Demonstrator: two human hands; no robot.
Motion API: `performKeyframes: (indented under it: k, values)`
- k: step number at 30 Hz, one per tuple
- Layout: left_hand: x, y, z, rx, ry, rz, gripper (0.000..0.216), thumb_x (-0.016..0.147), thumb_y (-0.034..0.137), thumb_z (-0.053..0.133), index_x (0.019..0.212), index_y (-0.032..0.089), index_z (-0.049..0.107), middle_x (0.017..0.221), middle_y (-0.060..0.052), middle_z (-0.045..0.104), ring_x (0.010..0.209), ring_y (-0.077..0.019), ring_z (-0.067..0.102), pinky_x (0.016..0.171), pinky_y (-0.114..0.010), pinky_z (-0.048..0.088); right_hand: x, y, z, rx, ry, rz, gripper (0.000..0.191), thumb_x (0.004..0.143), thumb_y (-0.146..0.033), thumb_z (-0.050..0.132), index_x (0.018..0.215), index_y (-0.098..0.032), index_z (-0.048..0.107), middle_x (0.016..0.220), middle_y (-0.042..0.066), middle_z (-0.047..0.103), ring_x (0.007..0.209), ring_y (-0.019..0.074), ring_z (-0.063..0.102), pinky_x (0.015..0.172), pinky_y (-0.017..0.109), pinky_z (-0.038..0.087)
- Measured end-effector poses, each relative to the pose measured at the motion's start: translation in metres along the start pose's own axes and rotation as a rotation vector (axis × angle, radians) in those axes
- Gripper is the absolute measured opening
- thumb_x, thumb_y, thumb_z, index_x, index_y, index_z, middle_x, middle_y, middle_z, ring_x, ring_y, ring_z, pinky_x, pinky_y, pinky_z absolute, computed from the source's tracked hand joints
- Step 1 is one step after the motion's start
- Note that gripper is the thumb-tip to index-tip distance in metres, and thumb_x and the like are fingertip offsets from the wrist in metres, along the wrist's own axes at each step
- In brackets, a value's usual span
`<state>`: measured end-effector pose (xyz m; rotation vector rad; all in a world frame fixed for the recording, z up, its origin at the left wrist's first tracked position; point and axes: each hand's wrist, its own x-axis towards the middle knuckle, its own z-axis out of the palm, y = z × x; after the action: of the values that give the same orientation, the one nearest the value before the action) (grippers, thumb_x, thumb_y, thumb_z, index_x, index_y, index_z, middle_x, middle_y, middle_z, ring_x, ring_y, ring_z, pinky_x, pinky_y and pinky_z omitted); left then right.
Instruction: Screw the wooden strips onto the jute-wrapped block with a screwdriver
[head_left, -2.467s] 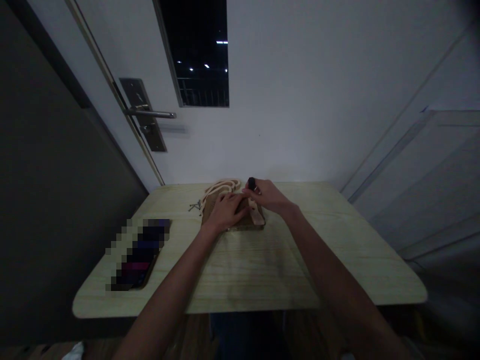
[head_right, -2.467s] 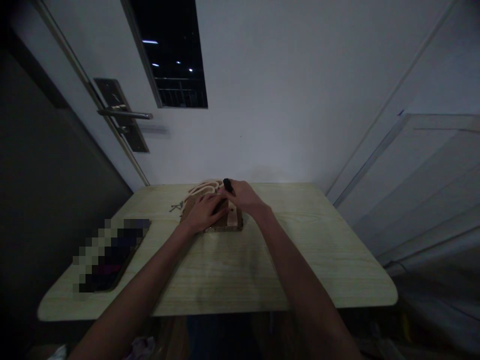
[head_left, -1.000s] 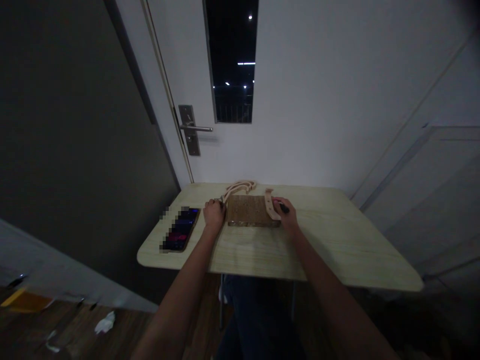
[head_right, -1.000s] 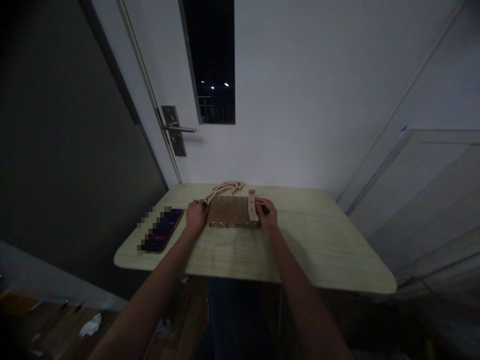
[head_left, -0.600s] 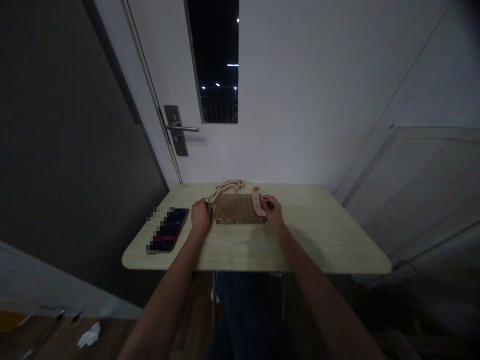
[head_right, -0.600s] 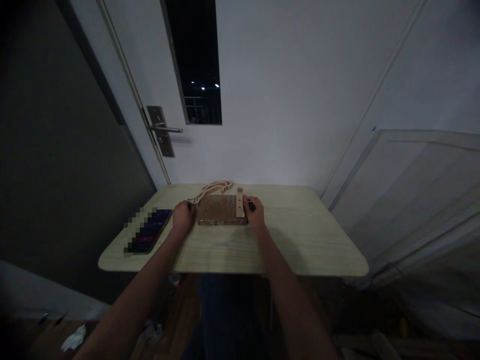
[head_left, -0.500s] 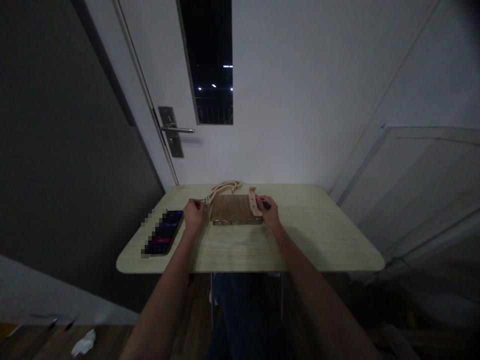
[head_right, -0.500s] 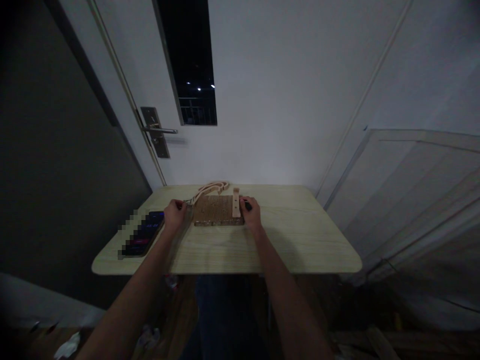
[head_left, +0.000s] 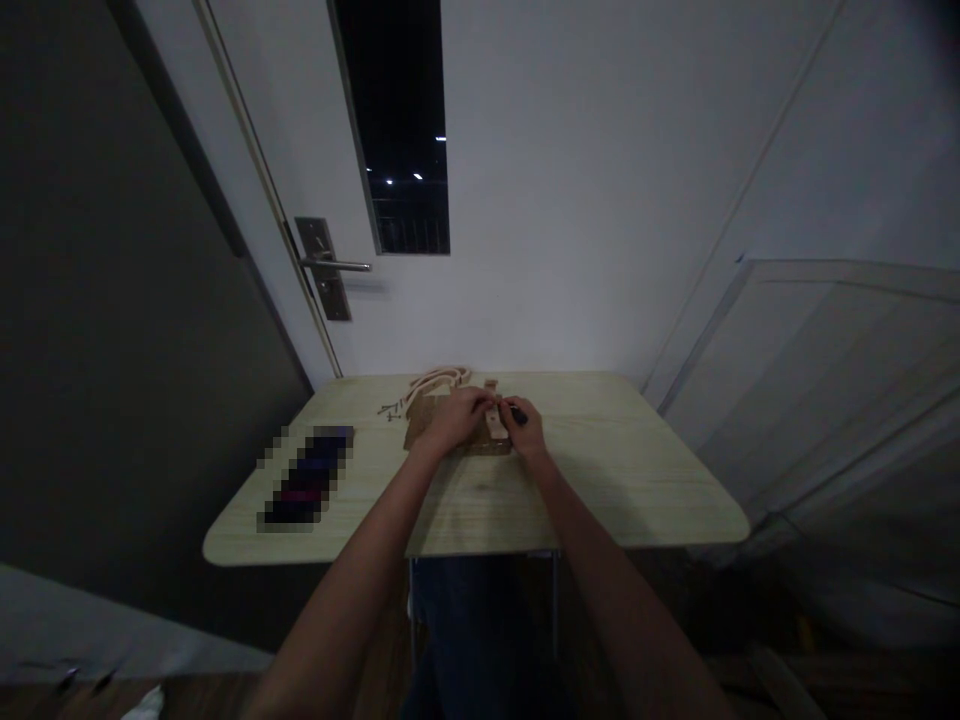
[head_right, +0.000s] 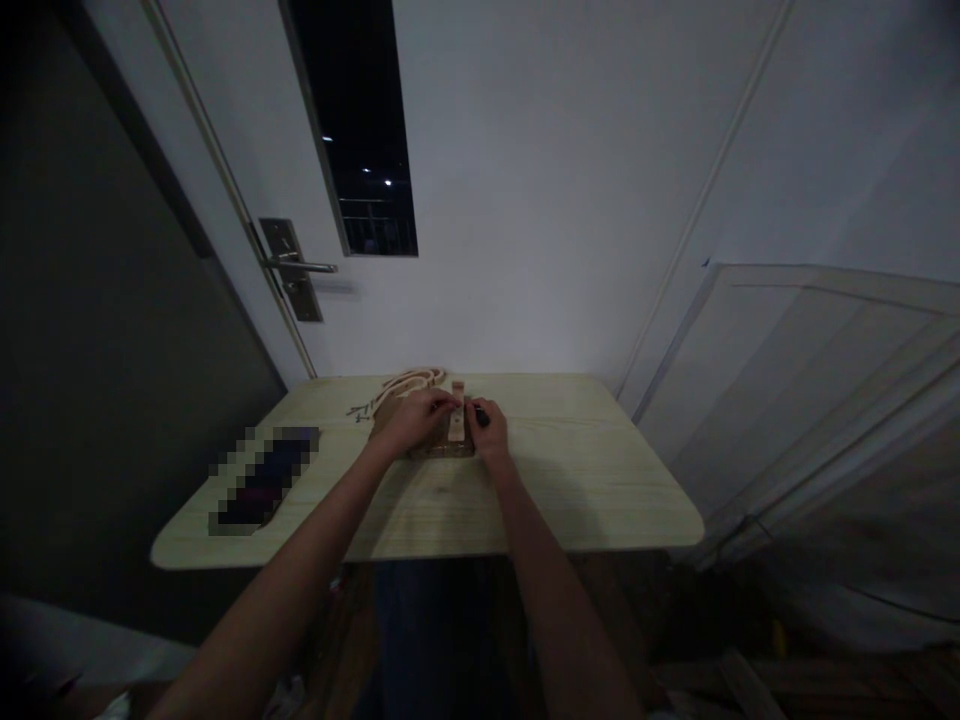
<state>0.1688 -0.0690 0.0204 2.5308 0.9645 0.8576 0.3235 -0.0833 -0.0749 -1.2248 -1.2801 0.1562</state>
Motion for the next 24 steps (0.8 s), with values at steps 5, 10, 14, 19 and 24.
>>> performKeyframes:
  k: [5,10,14,19,24]
  values:
    - [0.001,-0.008,0.008,0.03,0.019,0.059,0.022,0.086,0.011,0.053,0.094,0.02,0.072,0.095,-0.005,0.068,0.094,-0.0188,0.062,0.088,-0.033,0.048,0.001,0.002,0.001,0.004,-0.003,0.0,0.036,0.087,-0.052,0.048,0.08,-0.02,0.064,0.08,0.006,0.064,0.079,0.02,0.058,0.078,0.035,0.047]
    - [0.003,-0.012,0.014,0.0,0.026,0.075,0.025,0.082,0.007,0.055,0.101,0.018,0.069,0.098,-0.007,0.068,0.095,-0.0199,0.061,0.089,-0.035,0.048,0.001,0.003,0.001,0.017,-0.004,0.002,0.035,0.087,-0.051,0.048,0.083,-0.02,0.064,0.085,0.007,0.066,0.082,0.0202,0.059,0.08,0.035,0.047]
    - [0.005,-0.012,0.015,-0.048,-0.015,0.08,0.029,0.08,0.004,0.054,0.103,0.015,0.067,0.099,-0.008,0.07,0.093,-0.0201,0.063,0.089,-0.035,0.049,0.001,0.003,0.001,0.016,-0.009,0.001,0.035,0.086,-0.051,0.049,0.081,-0.02,0.065,0.083,0.007,0.066,0.08,0.0203,0.059,0.079,0.035,0.047]
    - [0.005,-0.01,0.017,-0.181,0.064,0.089,0.029,0.081,0.006,0.053,0.106,0.013,0.065,0.101,-0.009,0.069,0.09,-0.0181,0.064,0.086,-0.033,0.051,0.001,0.002,0.0,0.027,-0.016,0.002,0.034,0.086,-0.051,0.048,0.082,-0.021,0.065,0.083,0.006,0.067,0.08,0.0202,0.06,0.08,0.036,0.048]
    - [0.005,-0.009,0.017,-0.287,0.115,0.06,0.033,0.077,0.001,0.052,0.104,0.013,0.063,0.096,-0.007,0.07,0.085,-0.0155,0.065,0.081,-0.03,0.053,0.001,0.002,0.001,0.044,-0.011,0.006,0.034,0.086,-0.051,0.049,0.083,-0.021,0.065,0.085,0.007,0.068,0.083,0.0207,0.061,0.082,0.037,0.048]
